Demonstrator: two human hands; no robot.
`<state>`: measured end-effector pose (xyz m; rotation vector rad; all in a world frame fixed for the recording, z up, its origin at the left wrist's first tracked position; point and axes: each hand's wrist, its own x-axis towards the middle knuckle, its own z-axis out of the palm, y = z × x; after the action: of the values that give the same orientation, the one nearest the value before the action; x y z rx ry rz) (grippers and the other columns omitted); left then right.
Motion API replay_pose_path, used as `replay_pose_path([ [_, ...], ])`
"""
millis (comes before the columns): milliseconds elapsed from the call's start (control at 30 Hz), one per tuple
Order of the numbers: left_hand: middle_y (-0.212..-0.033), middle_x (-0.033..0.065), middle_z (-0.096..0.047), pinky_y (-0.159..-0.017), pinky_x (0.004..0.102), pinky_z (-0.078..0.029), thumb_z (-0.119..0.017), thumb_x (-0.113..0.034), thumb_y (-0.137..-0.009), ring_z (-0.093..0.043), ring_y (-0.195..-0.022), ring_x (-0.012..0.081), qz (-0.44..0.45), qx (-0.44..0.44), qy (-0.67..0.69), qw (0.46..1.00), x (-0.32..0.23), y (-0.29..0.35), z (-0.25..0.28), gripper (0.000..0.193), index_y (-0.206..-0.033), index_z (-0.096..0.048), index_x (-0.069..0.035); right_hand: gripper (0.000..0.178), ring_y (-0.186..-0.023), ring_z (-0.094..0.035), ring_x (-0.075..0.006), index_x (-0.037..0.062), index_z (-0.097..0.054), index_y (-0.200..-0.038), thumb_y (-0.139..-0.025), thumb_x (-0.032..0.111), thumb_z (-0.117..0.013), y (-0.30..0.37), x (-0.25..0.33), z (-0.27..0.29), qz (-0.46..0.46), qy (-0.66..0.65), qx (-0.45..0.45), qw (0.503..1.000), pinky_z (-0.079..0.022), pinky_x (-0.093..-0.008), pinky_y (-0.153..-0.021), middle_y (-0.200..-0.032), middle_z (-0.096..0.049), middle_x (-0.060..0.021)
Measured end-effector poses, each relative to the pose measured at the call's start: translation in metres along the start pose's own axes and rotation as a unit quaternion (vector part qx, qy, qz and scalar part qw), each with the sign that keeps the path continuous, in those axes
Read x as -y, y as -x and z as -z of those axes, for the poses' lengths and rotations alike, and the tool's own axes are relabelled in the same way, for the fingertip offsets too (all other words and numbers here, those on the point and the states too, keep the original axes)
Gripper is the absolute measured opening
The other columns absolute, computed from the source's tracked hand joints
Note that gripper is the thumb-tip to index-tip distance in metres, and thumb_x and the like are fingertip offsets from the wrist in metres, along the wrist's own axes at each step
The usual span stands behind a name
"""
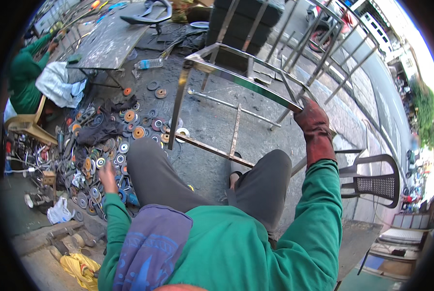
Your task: The person uses an angle grinder to smooth and polish a metal frame. They hold the frame with one hand and operate the grinder with the other, moving along the edges and joints to remove roughness and create a shiny finish.
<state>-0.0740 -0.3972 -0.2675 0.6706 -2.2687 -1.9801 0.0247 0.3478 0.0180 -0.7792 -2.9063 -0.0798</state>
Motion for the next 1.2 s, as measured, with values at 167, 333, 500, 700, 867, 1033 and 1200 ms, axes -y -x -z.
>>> replay_pose_path([
  [167,-0.113,0.0169,-0.071,-0.082,0.039,-0.058,-0.074,-0.018,-0.096,-0.069,-0.098,0.0272,0.271,-0.058,-0.044,0.96,0.21,0.129,0.049,0.032,-0.122,-0.066,0.0,0.089,-0.129,-0.066,-0.0434,-0.0007,-0.054,-0.152,-0.077,0.031,-0.09,0.008,0.048,0.02,-0.07,0.037,0.032,0.996,-0.052,-0.0458,-0.112,-0.134,-0.071,-0.0271],
  [333,-0.135,0.0263,-0.069,-0.108,0.0491,-0.052,-0.075,-0.03,-0.095,-0.066,-0.126,0.0445,0.277,-0.119,-0.134,0.944,0.262,0.233,0.007,0.06,-0.144,-0.055,-0.001,0.114,-0.132,-0.064,-0.0356,-0.0062,-0.043,-0.158,-0.068,0.04,-0.097,-0.037,0.105,-0.017,-0.025,-0.002,0.057,0.998,-0.048,-0.0437,-0.115,-0.135,-0.072,-0.0251],
  [500,-0.128,0.0263,-0.066,-0.101,0.0516,-0.052,-0.085,-0.024,-0.085,-0.067,-0.118,0.0404,0.22,-0.233,-0.148,0.935,0.248,0.173,-0.022,0.063,-0.134,-0.052,-0.002,0.125,-0.147,-0.049,-0.0446,-0.0101,-0.038,-0.16,-0.066,0.05,-0.092,-0.05,0.12,-0.012,-0.033,0.112,0.054,0.992,-0.04,-0.046,-0.123,-0.158,-0.051,-0.0317],
  [700,-0.145,0.0309,-0.055,-0.114,0.052,-0.046,-0.094,-0.036,-0.076,-0.057,-0.136,0.0422,0.336,-0.288,-0.189,0.876,0.269,0.108,-0.008,0.093,-0.142,-0.045,0.006,0.119,-0.143,-0.052,-0.0461,-0.0114,-0.038,-0.159,-0.071,0.051,-0.09,-0.047,0.115,-0.005,0.029,0.085,0.075,0.993,-0.043,-0.0507,-0.119,-0.153,-0.052,-0.0346],
  [867,-0.15,0.0312,-0.055,-0.122,0.0495,-0.041,-0.099,-0.045,-0.066,-0.054,-0.142,0.042,0.422,-0.144,-0.216,0.869,0.299,0.07,0.027,0.119,-0.15,-0.041,0.016,0.118,-0.141,-0.055,-0.0472,-0.0078,-0.036,-0.161,-0.074,0.054,-0.088,-0.049,0.111,-0.002,0.011,0.148,0.096,0.984,-0.046,-0.05,-0.115,-0.152,-0.055,-0.0339],
  [1033,-0.142,0.0253,-0.064,-0.111,0.0476,-0.05,-0.096,-0.042,-0.071,-0.065,-0.129,0.0375,0.366,-0.147,-0.177,0.902,0.288,0.076,0.025,0.098,-0.143,-0.055,0.01,0.109,-0.135,-0.06,-0.0427,-0.0078,-0.039,-0.159,-0.074,0.039,-0.09,-0.046,0.119,0.004,-0.006,0.021,0.173,0.985,-0.049,-0.0478,-0.111,-0.145,-0.061,-0.0302],
  [1200,-0.122,0.0157,-0.071,-0.091,0.0421,-0.06,-0.089,-0.018,-0.084,-0.073,-0.104,0.0282,0.192,-0.045,0.21,0.958,0.207,0.03,0.019,0.061,-0.135,-0.063,0.004,0.111,-0.142,-0.056,-0.0446,-0.011,-0.039,-0.158,-0.077,0.047,-0.086,-0.037,0.13,0.004,0.007,0.148,0.106,0.983,-0.046,-0.0493,-0.116,-0.148,-0.059,-0.0341],
])
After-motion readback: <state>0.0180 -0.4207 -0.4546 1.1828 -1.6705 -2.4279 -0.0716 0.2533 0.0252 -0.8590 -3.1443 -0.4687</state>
